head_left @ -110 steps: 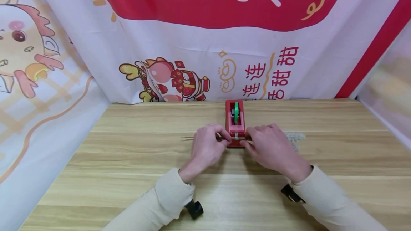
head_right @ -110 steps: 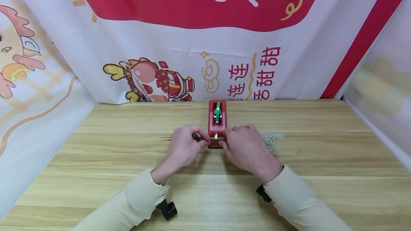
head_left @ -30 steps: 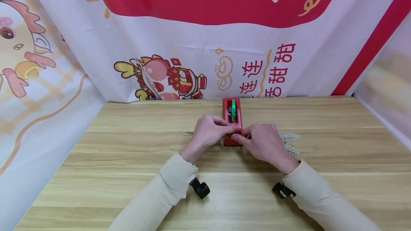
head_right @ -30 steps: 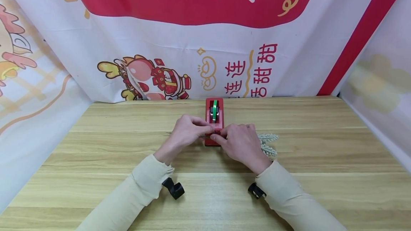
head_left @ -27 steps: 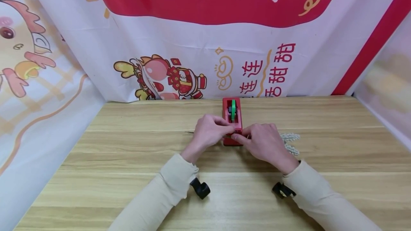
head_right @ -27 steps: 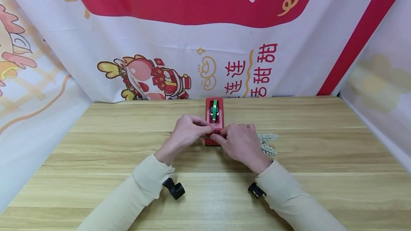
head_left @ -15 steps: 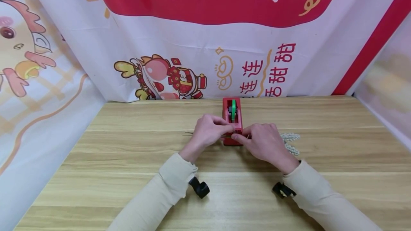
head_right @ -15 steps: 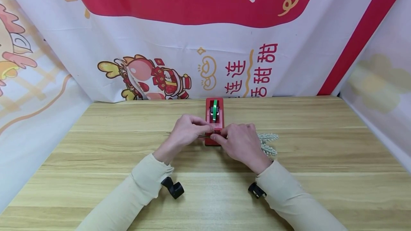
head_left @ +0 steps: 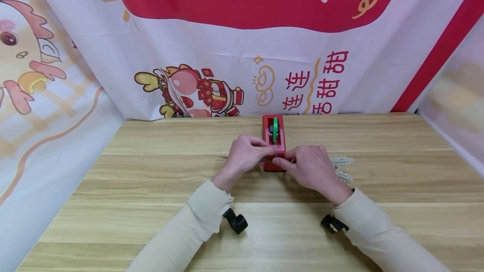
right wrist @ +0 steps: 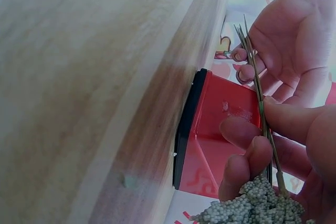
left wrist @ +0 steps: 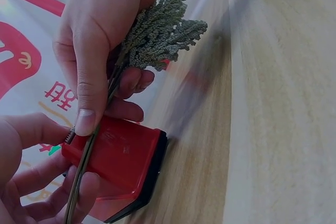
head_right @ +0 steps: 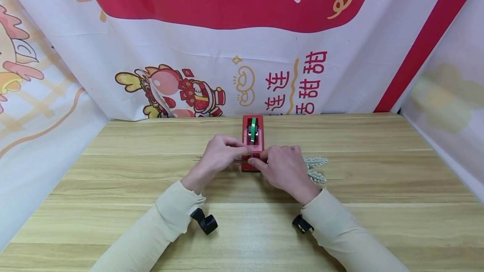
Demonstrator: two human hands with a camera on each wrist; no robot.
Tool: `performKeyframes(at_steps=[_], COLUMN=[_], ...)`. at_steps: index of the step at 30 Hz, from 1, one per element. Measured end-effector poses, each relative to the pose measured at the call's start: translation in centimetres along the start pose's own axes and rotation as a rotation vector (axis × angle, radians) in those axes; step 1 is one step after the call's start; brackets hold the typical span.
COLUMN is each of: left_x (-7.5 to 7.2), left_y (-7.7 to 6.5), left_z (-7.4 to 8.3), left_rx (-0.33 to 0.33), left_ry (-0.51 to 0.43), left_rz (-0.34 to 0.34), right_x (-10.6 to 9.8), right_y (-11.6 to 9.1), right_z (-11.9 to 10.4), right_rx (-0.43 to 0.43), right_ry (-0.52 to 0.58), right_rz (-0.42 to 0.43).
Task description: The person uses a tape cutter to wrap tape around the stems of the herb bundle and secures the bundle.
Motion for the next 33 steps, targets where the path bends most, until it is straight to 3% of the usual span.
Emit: performKeyframes(at_steps=[9, 19, 24, 33], left_x=[-0.06, -0.06, -0.06, 0.09], left_y=[-0.01, 0.03, 0.06, -0.12], left_z=[-0.05, -0.12, -0.26, -0.17], left_rx=[-0.039, -0.039, -0.047, -0.059], left_ry=[-0.017, -0.026, -0.064, -0.099], left_rz=[0.019, 0.026, 0.003, -0.034], right_x=[0.06, 0.23, 0.51, -0.42], right_y=[0.21, 0.28, 0.21, 0.09], right_z=[0.02, 0.19, 0.26, 0.56], right_rx=[-0.029, -0.013, -0.01, -0.02], right_ry=[0.024, 0.041, 0.037, 0.025], right_rz=[-0.014, -0.055, -0.113, -0.081])
Point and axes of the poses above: each hand's wrist, its own y-axis towards the middle knuckle, its own x-axis out of the palm, z = x × y, the point moved 5 cm from there along y, towards the middle knuckle, and after that the axes turned 6 degrees about -y, right-handed, at the moved point
